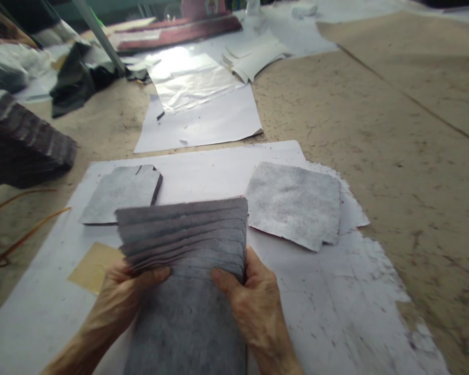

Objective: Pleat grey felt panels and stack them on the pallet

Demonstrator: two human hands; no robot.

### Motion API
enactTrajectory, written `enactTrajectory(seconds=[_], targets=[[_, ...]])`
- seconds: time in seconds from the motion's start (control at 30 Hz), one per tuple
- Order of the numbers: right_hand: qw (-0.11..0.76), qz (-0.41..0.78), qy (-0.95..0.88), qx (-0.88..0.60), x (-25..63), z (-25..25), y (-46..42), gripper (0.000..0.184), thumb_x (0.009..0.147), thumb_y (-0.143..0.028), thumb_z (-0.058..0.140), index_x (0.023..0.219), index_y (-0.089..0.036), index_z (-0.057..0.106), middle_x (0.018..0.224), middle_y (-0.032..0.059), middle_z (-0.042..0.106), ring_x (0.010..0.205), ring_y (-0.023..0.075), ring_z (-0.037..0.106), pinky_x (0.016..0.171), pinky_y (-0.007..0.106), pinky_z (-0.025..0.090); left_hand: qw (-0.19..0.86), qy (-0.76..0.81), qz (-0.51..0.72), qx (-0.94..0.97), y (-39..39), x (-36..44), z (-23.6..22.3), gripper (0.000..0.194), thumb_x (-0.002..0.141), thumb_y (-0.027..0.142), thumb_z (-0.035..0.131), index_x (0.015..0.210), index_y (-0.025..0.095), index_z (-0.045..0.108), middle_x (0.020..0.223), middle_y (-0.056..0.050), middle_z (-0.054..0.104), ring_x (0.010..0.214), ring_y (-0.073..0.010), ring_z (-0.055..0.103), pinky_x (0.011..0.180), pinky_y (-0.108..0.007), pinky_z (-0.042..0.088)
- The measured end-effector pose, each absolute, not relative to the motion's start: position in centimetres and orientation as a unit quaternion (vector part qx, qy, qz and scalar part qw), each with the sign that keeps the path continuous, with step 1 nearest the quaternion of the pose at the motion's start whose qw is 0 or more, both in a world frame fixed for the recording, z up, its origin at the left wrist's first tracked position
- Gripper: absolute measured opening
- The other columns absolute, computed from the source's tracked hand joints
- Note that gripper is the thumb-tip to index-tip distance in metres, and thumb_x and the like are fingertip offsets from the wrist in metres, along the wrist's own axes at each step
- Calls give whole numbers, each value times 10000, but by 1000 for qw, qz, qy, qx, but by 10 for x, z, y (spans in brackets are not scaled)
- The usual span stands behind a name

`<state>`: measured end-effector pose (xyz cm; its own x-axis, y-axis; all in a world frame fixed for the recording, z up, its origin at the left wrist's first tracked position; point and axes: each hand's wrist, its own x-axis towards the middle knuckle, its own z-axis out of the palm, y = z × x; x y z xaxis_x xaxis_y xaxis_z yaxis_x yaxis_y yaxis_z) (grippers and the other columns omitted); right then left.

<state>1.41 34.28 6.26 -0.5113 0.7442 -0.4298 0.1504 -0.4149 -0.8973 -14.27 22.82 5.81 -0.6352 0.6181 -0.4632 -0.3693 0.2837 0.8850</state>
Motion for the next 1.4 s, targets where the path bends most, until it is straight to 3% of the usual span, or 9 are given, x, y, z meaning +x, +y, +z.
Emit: enactTrajectory(seconds=[0.07,0.2,0.37,0.5,0.63,0.8,0.97,1.27,1.4], targets=[[254,685,-506,-458,15,59,338,244,672,-256,685,914,-226,689,797,8,704,728,204,652,634,278,537,399,692,593,101,227,-142,58,215,571,208,790,769,178,712,811,-11,730,765,-167,656,722,-230,513],[354,559,-590,-463,14,53,327,26,684,-246,656,689,-230,675,727,-23,690,672,163,637,649,234,520,518,626,578,74,227,-146,68,378,607,243,763,962,178,652,855,-43,719,716,-199,666,641,-286,538],[187,532,-650,-509,12,65,338,172,690,-351,601,753,-194,630,525,-31,574,500,158,552,454,242,444,530,648,546,45,228,-143,74,413,607,214,754,990,164,606,839,-50,717,725,-223,676,660,-318,547],[150,523,-660,-518,12,71,339,259,691,-385,557,856,-190,607,600,-6,614,561,180,581,527,289,472,482,679,552,26,226,-136,70,415,615,220,751,998,160,604,866,-55,716,784,-236,675,672,-309,543],[142,462,-663,-571,10,70,332,292,649,-379,570,869,-189,599,687,28,658,643,215,614,598,335,479,511,662,546,43,222,-137,72,440,653,235,736,1064,173,592,933,-69,711,812,-242,675,698,-328,547],[143,525,-629,-556,8,70,335,274,656,-359,587,878,-198,597,766,18,678,693,202,628,638,326,493,555,613,562,35,214,-140,75,485,654,223,735,1114,171,593,994,-92,701,872,-248,667,723,-325,545],[140,548,-639,-521,12,73,336,306,690,-417,575,880,-178,599,726,30,658,696,210,625,644,333,504,537,627,564,8,212,-135,70,466,634,214,740,1076,152,605,901,-83,717,764,-237,680,658,-318,548],[195,626,-564,-501,14,69,327,412,617,-199,474,1012,-158,581,896,50,678,745,172,622,678,279,510,512,649,562,20,213,-132,74,472,590,140,680,1054,153,599,801,-33,714,667,-178,667,570,-234,511],[196,613,-584,-495,17,69,327,456,592,-163,442,1024,-159,588,838,35,675,696,155,613,663,262,510,495,656,569,20,214,-131,75,479,544,92,650,1018,154,611,803,-25,714,700,-180,669,555,-212,503]])
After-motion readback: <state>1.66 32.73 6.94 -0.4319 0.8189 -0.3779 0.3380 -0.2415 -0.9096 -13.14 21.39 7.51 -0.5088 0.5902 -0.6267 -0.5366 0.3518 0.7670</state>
